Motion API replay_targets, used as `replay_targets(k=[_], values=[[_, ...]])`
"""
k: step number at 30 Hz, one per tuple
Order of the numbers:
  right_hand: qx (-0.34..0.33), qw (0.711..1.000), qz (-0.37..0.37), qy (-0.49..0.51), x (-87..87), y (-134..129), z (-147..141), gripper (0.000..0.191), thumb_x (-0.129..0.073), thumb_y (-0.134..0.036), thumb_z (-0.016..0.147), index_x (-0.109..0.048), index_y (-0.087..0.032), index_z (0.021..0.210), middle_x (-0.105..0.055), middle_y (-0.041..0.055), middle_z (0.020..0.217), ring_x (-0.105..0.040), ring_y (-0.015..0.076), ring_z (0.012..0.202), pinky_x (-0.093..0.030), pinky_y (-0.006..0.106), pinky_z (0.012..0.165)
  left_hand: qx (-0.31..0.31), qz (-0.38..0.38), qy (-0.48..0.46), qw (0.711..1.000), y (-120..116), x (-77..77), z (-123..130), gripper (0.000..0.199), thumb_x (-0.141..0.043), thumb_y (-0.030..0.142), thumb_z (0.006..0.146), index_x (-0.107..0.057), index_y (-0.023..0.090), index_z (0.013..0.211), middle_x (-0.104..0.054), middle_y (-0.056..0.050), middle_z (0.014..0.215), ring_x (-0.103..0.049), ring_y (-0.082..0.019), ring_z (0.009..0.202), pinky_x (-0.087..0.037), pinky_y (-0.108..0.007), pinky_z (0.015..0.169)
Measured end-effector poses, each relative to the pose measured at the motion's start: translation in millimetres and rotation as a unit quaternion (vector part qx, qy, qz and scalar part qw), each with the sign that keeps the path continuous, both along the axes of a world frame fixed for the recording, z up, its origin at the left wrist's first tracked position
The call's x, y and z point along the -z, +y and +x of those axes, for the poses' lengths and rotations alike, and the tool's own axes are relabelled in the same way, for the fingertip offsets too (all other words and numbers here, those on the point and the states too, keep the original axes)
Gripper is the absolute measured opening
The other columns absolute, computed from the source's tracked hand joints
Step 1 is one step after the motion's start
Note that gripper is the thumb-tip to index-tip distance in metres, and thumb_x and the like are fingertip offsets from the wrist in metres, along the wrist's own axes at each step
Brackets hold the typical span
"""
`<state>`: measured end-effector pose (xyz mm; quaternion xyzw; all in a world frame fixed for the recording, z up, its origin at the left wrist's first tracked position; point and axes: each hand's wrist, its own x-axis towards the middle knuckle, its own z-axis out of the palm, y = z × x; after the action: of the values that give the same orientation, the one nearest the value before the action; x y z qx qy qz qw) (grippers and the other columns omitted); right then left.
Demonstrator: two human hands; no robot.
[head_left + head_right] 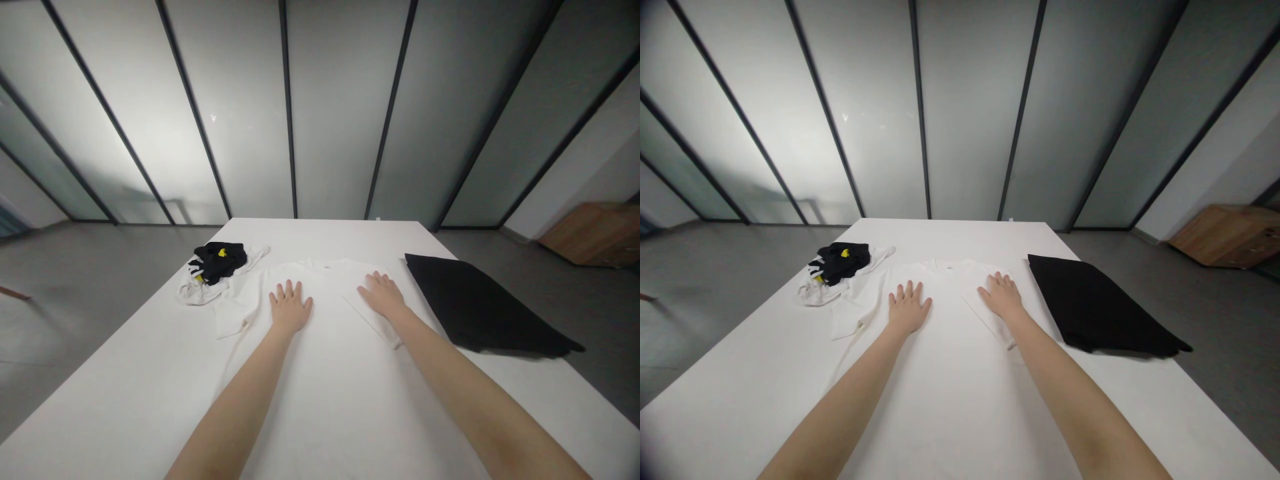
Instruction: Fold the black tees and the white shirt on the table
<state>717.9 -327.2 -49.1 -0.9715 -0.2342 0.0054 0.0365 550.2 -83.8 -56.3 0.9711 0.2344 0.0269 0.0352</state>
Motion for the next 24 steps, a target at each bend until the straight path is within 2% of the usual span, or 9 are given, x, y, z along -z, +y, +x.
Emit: replay_targets(k=[6, 10, 12, 15, 18, 20, 24], values=[[0.035, 0.999, 0.028, -0.014, 7.1, -10, -37, 0.061, -0.037, -0.05, 0.108, -0.044, -0.019, 0.161, -0.037, 0.0171, 0.17, -0.033, 0.0378, 0.157, -0.025, 0.051, 0.126, 0.001, 0.012, -0.009, 1.0, 1, 3.3, -1, 0.074, -0.034, 0.06, 0.104, -0.034, 0.022, 0.168, -0.029, -0.015, 0.175, -0.025, -0.045, 0.159, -0.024, -0.065, 0.126], [0.015, 0.999, 0.021, 0.02, 13.2, -16, -48, 0.067, -0.045, -0.059, 0.105, -0.045, -0.025, 0.162, -0.031, 0.0127, 0.174, -0.027, 0.0393, 0.16, -0.021, 0.054, 0.127, 0.008, 0.009, -0.008, 1.0, 4, 4.4, -1, 0.073, -0.035, 0.06, 0.104, -0.036, 0.023, 0.167, -0.03, -0.014, 0.174, -0.026, -0.044, 0.159, -0.024, -0.064, 0.126], [0.003, 0.999, 0.045, 0.028, 12.3, -19, -47, 0.068, -0.048, -0.061, 0.103, -0.046, -0.027, 0.162, -0.032, 0.0107, 0.174, -0.026, 0.0384, 0.16, -0.019, 0.055, 0.128, 0.011, 0.005, -0.004, 1.0, 5, 3.5, -2, 0.072, -0.035, 0.06, 0.105, -0.036, 0.023, 0.167, -0.03, -0.014, 0.174, -0.026, -0.044, 0.159, -0.024, -0.064, 0.126], [-0.017, 0.993, 0.113, 0.011, 8.5, -25, -42, 0.058, -0.044, -0.051, 0.105, -0.054, -0.025, 0.156, -0.043, 0.0089, 0.168, -0.035, 0.0314, 0.157, -0.024, 0.05, 0.129, 0.015, -0.001, 0.002, 1.0, 6, 0.6, -2, 0.072, -0.035, 0.059, 0.105, -0.036, 0.023, 0.167, -0.03, -0.014, 0.174, -0.025, -0.043, 0.16, -0.024, -0.063, 0.126], [-0.016, 0.986, 0.157, -0.049, 7.4, -33, -39, 0.053, -0.033, -0.04, 0.108, -0.061, -0.021, 0.149, -0.052, 0.0095, 0.162, -0.043, 0.0271, 0.151, -0.03, 0.044, 0.127, 0.014, -0.008, 0.008, 1.0, 6, -2.7, -2, 0.072, -0.035, 0.059, 0.105, -0.035, 0.023, 0.168, -0.028, -0.014, 0.175, -0.024, -0.044, 0.16, -0.023, -0.064, 0.127], [0.013, 0.99, 0.129, -0.064, 10.4, -36, -38, 0.055, -0.034, -0.041, 0.107, -0.059, -0.02, 0.151, -0.05, 0.0122, 0.162, -0.042, 0.0316, 0.152, -0.031, 0.048, 0.126, 0.012, -0.012, 0.012, 1.0, 5, -3.7, -3, 0.073, -0.036, 0.059, 0.105, -0.035, 0.022, 0.168, -0.027, -0.014, 0.175, -0.023, -0.044, 0.16, -0.023, -0.065, 0.127], [0.061, 0.998, 0.029, -0.016, 19.1, -35, -41, 0.067, -0.043, -0.06, 0.104, -0.048, -0.025, 0.161, -0.038, 0.0162, 0.17, -0.032, 0.0462, 0.155, -0.026, 0.062, 0.123, 0.012, -0.017, 0.015, 1.0, 4, -2.8, -4, 0.072, -0.036, 0.058, 0.105, -0.035, 0.022, 0.168, -0.026, -0.014, 0.176, -0.021, -0.044, 0.161, -0.021, -0.064, 0.127]])
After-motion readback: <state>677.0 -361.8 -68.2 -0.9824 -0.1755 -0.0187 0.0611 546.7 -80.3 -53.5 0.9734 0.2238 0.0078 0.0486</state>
